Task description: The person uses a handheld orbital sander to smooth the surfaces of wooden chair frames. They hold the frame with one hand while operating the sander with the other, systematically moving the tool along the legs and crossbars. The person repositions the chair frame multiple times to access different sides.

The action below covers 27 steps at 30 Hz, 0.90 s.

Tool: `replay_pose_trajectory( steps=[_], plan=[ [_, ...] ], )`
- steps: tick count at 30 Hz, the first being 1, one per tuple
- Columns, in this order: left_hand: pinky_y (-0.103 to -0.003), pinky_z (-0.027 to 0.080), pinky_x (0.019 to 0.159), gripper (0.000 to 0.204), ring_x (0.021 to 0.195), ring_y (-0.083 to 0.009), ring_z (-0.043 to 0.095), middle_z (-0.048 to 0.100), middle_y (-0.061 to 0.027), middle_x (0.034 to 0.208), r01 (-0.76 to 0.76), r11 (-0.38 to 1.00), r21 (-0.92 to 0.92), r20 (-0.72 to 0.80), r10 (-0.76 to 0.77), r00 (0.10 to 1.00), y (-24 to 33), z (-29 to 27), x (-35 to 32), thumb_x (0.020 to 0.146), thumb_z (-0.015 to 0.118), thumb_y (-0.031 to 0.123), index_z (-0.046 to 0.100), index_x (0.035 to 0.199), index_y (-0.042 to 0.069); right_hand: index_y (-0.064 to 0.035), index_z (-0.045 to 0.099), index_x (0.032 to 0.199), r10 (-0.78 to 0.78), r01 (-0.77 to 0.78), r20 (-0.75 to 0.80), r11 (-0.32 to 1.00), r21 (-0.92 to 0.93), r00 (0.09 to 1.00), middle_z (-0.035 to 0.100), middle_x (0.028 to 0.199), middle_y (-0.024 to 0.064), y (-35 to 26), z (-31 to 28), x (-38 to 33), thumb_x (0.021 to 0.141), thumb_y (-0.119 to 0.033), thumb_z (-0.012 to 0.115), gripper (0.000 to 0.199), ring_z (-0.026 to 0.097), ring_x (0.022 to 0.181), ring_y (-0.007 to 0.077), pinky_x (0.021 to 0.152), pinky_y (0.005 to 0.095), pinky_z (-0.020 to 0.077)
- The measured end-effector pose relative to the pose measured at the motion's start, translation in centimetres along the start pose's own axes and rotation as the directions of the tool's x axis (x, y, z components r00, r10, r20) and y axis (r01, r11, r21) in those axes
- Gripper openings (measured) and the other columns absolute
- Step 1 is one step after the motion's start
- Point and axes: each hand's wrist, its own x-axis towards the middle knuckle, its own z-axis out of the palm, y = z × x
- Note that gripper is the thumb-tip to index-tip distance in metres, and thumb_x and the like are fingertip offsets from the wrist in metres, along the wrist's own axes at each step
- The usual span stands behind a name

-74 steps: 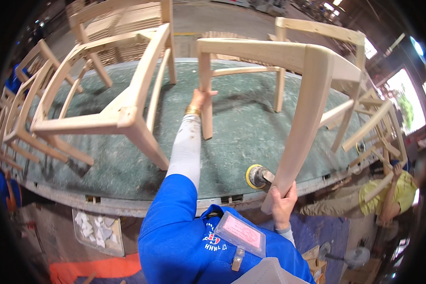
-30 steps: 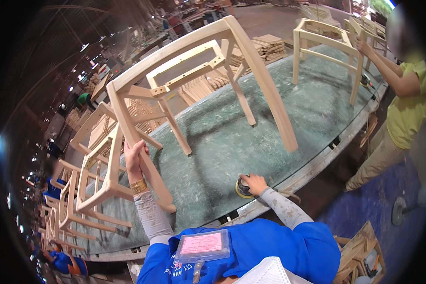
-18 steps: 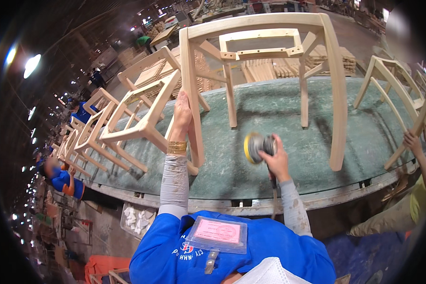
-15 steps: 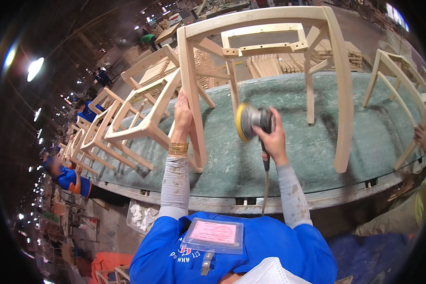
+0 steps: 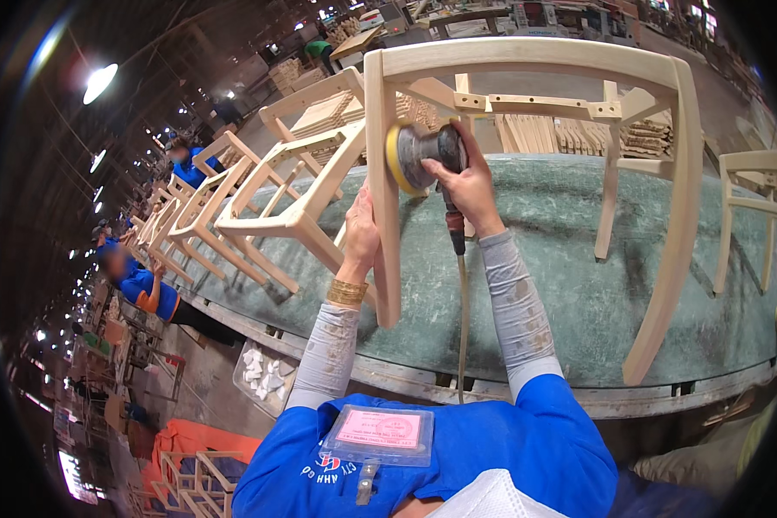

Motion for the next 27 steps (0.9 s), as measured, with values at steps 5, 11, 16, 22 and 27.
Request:
replay_pose_trajectory(
  steps=[5,11,16,22,27],
  plan=[
    [-0.028,0.039,0.098,0.043,0.115,-0.0176,0.051,0.053,-0.0122,0.127,-0.022,0.998,0.057,-0.004,0.023,1.0,0.7,0.0,0.0,0.102,0.025,0.022,0.042,0.133,-0.004,-0.0036,0.041,0.134,0.02,-0.017,0.04,0.997,-0.07,0.999,0.054,0.121,0.0099,-0.8,0.1,0.4,0.074,-0.006,0.076,0.069,0.055,0.105,0.0151,0.089,0.0282,0.0464],
    [-0.028,0.036,0.1,0.044,0.119,-0.0181,0.048,0.051,-0.0122,0.13,-0.001,0.999,-0.052,0.049,0.004,0.999,1.5,0.6,0.9,0.102,0.026,0.022,0.041,0.134,-0.005,-0.0069,0.044,0.133,0.029,-0.029,0.003,0.999,0.04,1.0,0.06,0.115,0.0107,0.1,-0.7,1.2,0.071,-0.006,0.078,0.07,0.058,0.104,0.0162,0.088,0.028,0.0478],
    [-0.028,0.037,0.099,0.044,0.116,-0.0169,0.048,0.051,-0.0125,0.128,-0.085,0.992,-0.096,0.042,0.09,0.995,0.1,0.1,0.7,0.102,0.03,0.023,0.039,0.135,-0.006,-0.0039,0.047,0.13,0.1,-0.084,0.052,0.967,-0.242,0.994,0.059,0.118,0.0128,-1.8,-3.4,-3.2,0.067,-0.006,0.079,0.071,0.058,0.107,0.0185,0.092,0.0313,0.0466],
    [-0.031,0.038,0.095,0.042,0.111,-0.0197,0.048,0.052,-0.0157,0.124,-0.072,0.997,0.009,0.088,0.07,0.994,-2.1,-0.9,0.5,0.101,0.028,0.021,0.043,0.131,-0.004,-0.0059,0.042,0.131,-0.026,0.007,-0.048,0.928,-0.373,0.999,0.057,0.117,0.014,-5.1,-3.5,-1.6,0.07,-0.004,0.077,0.07,0.059,0.103,0.0222,0.089,0.034,0.0487],
    [-0.027,0.044,0.081,0.045,0.093,-0.014,0.055,0.06,-0.0079,0.109,-0.086,0.995,-0.059,0.083,0.091,0.992,-1.5,-1.0,0.1,0.102,0.026,0.026,0.043,0.133,-0.001,0.0002,0.037,0.135,0.018,-0.013,0.022,0.984,-0.176,1.0,0.05,0.124,0.0106,-3.7,0.6,1.8,0.073,-0.012,0.078,0.076,0.052,0.11,0.016,0.094,0.0277,0.0431]
  ],
)
